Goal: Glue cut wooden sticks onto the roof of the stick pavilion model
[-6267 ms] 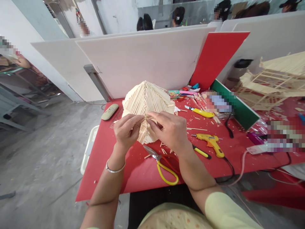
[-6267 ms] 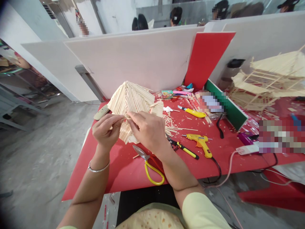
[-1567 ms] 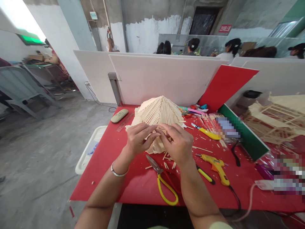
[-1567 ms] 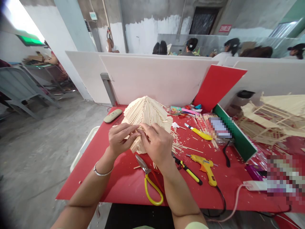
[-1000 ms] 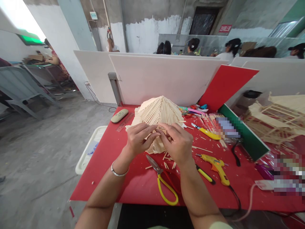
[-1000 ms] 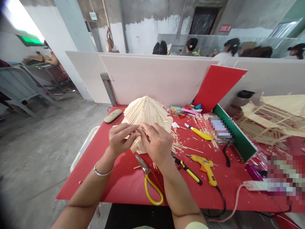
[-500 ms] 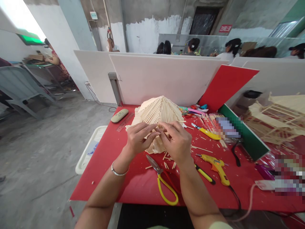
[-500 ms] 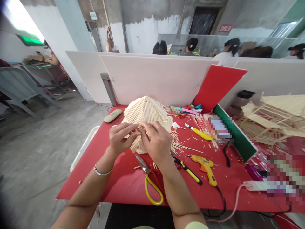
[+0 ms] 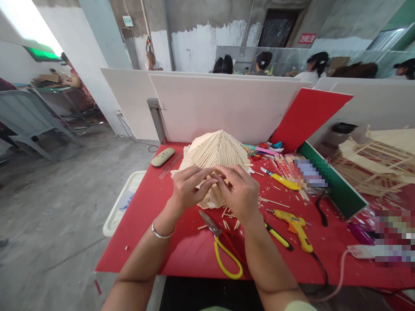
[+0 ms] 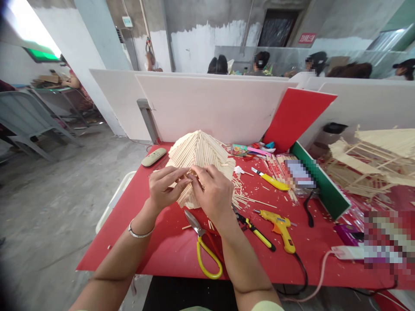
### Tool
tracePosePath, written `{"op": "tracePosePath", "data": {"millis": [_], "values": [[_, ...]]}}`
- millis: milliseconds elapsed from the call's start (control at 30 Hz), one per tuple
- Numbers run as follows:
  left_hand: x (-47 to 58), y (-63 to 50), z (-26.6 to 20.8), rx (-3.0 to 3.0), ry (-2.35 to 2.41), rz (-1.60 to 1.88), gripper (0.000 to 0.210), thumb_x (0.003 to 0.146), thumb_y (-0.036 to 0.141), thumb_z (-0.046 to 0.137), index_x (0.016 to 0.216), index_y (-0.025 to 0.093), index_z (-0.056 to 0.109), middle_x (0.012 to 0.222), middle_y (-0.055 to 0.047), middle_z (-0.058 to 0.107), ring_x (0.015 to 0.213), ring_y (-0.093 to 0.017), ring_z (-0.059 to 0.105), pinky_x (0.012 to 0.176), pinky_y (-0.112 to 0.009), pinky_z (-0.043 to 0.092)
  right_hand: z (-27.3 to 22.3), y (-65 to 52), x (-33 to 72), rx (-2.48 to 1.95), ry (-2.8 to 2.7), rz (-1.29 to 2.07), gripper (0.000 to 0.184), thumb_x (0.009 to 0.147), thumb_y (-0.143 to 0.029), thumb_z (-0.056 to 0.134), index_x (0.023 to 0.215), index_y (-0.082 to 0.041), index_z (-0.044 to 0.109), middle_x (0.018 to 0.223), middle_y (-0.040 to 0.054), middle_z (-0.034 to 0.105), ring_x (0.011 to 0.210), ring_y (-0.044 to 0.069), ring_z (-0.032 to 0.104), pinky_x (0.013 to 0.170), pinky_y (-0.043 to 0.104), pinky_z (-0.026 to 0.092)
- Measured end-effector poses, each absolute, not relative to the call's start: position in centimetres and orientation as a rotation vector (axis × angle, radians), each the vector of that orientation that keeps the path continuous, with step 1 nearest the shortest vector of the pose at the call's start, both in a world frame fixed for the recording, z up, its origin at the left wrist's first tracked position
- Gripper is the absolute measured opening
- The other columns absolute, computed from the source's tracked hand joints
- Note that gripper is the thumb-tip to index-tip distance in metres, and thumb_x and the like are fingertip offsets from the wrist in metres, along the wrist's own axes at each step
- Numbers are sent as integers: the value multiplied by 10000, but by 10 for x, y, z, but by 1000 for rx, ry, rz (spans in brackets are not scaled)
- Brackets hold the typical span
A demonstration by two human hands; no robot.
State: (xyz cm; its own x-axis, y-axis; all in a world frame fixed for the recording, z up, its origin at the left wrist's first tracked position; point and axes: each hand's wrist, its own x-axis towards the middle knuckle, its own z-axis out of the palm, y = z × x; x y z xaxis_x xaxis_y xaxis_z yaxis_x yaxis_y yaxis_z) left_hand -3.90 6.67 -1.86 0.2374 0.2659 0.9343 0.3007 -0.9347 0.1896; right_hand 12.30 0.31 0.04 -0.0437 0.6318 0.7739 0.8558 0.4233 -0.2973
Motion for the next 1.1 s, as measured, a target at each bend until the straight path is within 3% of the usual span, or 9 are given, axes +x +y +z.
{"op": "tracePosePath", "data": {"millis": [1100], "values": [[-39, 66, -18, -2450, -620, -1808, 201, 885, 323, 712, 1033, 186, 726, 720, -19, 710, 589, -110, 605, 560, -241, 471, 0, 3, 123, -1302, -1754, -317, 240, 960, -280, 605, 1175, -244, 705, 928, 27, 707, 790, 123, 650, 742, 244, 489]]}}
